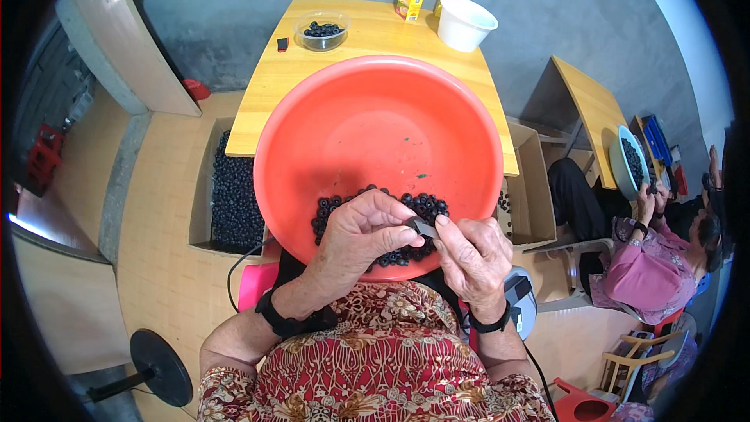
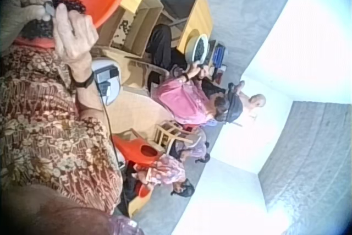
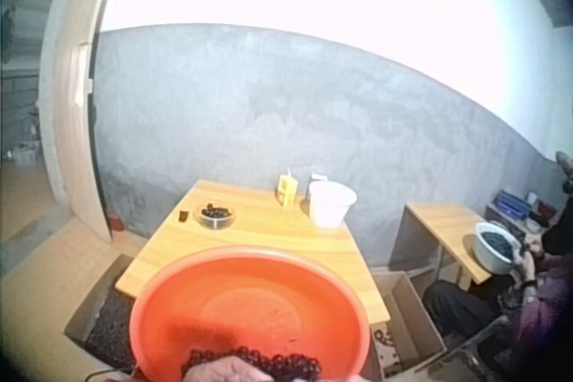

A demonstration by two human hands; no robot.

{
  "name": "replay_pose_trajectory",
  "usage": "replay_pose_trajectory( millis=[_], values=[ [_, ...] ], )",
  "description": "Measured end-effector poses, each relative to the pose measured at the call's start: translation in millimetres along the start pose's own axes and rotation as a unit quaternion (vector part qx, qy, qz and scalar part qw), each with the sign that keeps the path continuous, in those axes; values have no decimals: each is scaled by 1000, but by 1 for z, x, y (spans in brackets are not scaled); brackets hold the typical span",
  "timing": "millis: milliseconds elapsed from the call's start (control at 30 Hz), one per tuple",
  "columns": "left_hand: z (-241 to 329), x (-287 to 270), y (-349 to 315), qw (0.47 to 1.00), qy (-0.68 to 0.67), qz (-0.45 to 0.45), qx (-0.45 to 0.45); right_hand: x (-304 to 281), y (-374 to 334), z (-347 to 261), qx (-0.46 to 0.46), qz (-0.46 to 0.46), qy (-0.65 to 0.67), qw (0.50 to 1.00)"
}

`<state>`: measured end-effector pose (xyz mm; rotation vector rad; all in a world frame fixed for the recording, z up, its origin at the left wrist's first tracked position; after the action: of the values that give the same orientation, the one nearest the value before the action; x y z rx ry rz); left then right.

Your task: Manually removing stems or imperfections from small black grapes and placing them in a bowl.

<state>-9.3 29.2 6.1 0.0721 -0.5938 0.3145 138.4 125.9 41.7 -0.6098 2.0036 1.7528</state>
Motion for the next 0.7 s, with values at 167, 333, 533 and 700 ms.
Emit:
replay_pose_trajectory(
  millis=[167, 333, 533, 700],
  values=[
    [-3, -4, -1, 999, 19, 18, 32, 1, 0, -2, -2, -15, -8, 1000],
    [-1, -2, -3, 998, 20, 29, 51, 6, -1, 1, -2, -17, -7, 1000],
    [-4, -4, -4, 999, 6, 27, 16, 15, -3, 7, 3, -35, -35, 999],
    [3, 6, -5, 998, -22, -40, 52, 13, -5, 18, 110, 27, 48, 992]
  ],
)
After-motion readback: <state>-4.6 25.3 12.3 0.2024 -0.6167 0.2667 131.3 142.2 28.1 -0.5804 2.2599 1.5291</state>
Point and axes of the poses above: each hand's wrist, its own y-axis towards the middle knuckle, its own x-axis out of the palm, z = x × y, the point moved 3 cm from there along y, towards the middle knuckle, and after that the axes turned 2 degrees about -x, right-handed, at the moved point
